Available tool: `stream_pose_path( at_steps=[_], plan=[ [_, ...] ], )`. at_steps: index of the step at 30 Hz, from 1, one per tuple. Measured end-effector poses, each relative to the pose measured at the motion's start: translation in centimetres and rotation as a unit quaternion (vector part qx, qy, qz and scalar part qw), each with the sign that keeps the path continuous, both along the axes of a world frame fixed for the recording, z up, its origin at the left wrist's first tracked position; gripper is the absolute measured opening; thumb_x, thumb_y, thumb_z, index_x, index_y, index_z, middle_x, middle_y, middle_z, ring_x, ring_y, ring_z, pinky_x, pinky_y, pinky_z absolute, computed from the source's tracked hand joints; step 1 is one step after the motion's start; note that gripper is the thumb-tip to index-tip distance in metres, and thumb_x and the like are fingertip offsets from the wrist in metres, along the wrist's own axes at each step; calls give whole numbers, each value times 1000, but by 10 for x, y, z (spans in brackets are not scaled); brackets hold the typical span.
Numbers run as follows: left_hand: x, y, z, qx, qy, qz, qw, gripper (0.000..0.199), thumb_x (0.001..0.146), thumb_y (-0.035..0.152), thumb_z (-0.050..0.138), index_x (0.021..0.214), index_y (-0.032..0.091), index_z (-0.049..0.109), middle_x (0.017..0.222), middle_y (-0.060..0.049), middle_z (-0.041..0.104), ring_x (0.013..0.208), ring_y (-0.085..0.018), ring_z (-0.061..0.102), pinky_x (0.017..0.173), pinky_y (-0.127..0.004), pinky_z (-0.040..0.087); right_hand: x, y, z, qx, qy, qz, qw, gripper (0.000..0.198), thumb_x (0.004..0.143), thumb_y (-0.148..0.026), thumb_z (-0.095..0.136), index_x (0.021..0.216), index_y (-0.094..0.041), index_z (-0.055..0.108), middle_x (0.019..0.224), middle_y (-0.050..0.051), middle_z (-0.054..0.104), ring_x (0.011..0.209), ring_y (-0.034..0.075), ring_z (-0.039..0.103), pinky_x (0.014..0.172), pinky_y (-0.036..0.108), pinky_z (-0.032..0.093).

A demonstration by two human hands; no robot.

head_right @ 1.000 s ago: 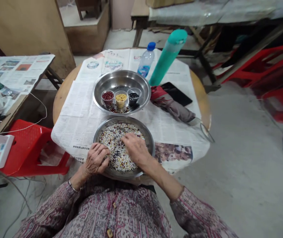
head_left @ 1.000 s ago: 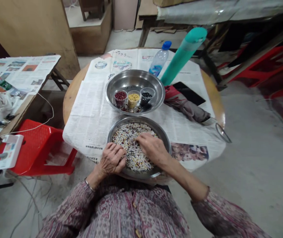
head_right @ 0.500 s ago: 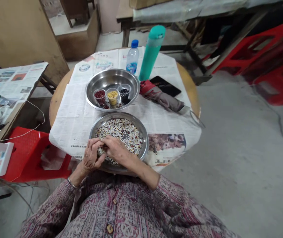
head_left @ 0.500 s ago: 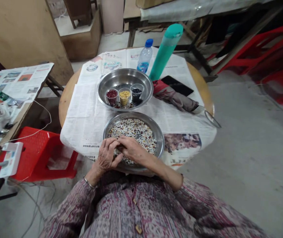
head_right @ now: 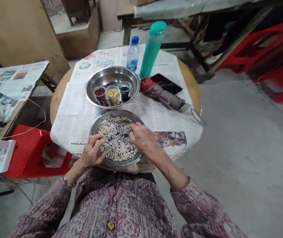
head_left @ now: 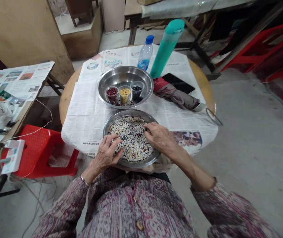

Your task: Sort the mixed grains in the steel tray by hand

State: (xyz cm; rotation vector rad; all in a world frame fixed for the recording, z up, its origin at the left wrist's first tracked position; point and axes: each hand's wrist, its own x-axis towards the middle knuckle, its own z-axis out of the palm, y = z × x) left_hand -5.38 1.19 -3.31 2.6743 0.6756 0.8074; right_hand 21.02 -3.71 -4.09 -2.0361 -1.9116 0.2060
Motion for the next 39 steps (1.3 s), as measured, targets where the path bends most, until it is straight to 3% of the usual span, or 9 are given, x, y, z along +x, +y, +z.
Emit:
stream_pose_path(
  at_steps=[4, 8, 14, 17, 21, 28, 34, 37, 39],
  plan=[
    [16, 14, 12, -8, 83, 60, 995, 38, 93, 15, 57, 130, 17, 50, 129, -15, 51, 122, -29, 51, 103, -48, 50, -3, -5, -6, -4, -15, 8, 1000, 33, 90, -19, 47, 119, -16, 62, 108, 16, 67, 103, 28, 62, 92, 39, 49],
    [50, 41, 5, -32, 161, 111, 980, 74, 75, 31, 82, 137, 15, 44, 135, -19, 47, 119, -37, 50, 95, -54, 53, -19, 15, -3, -33, 7, -5, 999, 31, 87, -22, 52, 114, -14, 63, 112, 16, 65, 96, 26, 62, 85, 36, 48],
    [86, 58, -4, -115, 187, 31, 975, 19, 83, 8, 61, 101, 14, 64, 98, -10, 66, 99, -25, 64, 91, -40, 55, -31, 34, 7, -60, 120, 32, 990, 21, 78, -15, 52, 87, -15, 71, 81, 7, 70, 78, 19, 59, 71, 29, 41],
    [71, 46, 4, -164, 192, 9, 968, 15, 84, 8, 60, 96, 15, 66, 87, -6, 69, 87, -23, 67, 85, -37, 56, -35, 17, 15, -80, 167, 78, 980, 20, 78, -13, 53, 84, -16, 72, 77, 5, 70, 72, 17, 59, 68, 27, 41],
    [35, 15, 17, -163, 187, -60, 967, 17, 88, 11, 61, 103, 16, 65, 100, -6, 70, 96, -22, 67, 92, -37, 55, -39, -16, 18, -47, 163, 167, 971, 26, 80, -8, 52, 92, -19, 73, 95, 6, 73, 92, 18, 65, 85, 30, 48],
    [40, -7, 13, -98, 243, -153, 953, 30, 92, 3, 48, 111, 20, 63, 110, -6, 61, 100, -19, 61, 87, -32, 54, -32, -31, 1, 6, 43, 7, 999, 30, 88, -8, 45, 100, -15, 71, 101, 13, 72, 100, 26, 64, 92, 36, 50],
    [64, 17, 18, -33, 242, -28, 969, 17, 92, 16, 61, 108, 18, 59, 114, -8, 55, 108, -24, 54, 87, -36, 55, -38, -34, -13, 82, 52, -45, 994, 29, 91, -10, 44, 105, -17, 69, 100, 11, 72, 100, 25, 63, 89, 36, 50],
    [65, 30, 21, -54, 241, 32, 969, 54, 79, 33, 80, 124, 17, 53, 128, -12, 49, 118, -31, 50, 95, -44, 53, -41, -35, -18, 126, 53, -59, 989, 27, 91, -11, 46, 103, -17, 69, 96, 10, 71, 96, 25, 63, 86, 36, 51],
    [68, 35, 20, -67, 254, 22, 965, 61, 78, 32, 81, 129, 18, 51, 133, -14, 46, 119, -33, 50, 97, -47, 52, -43, -34, -21, 147, 52, -70, 985, 27, 90, -10, 46, 102, -17, 69, 95, 10, 71, 95, 25, 63, 85, 37, 52]
  ],
)
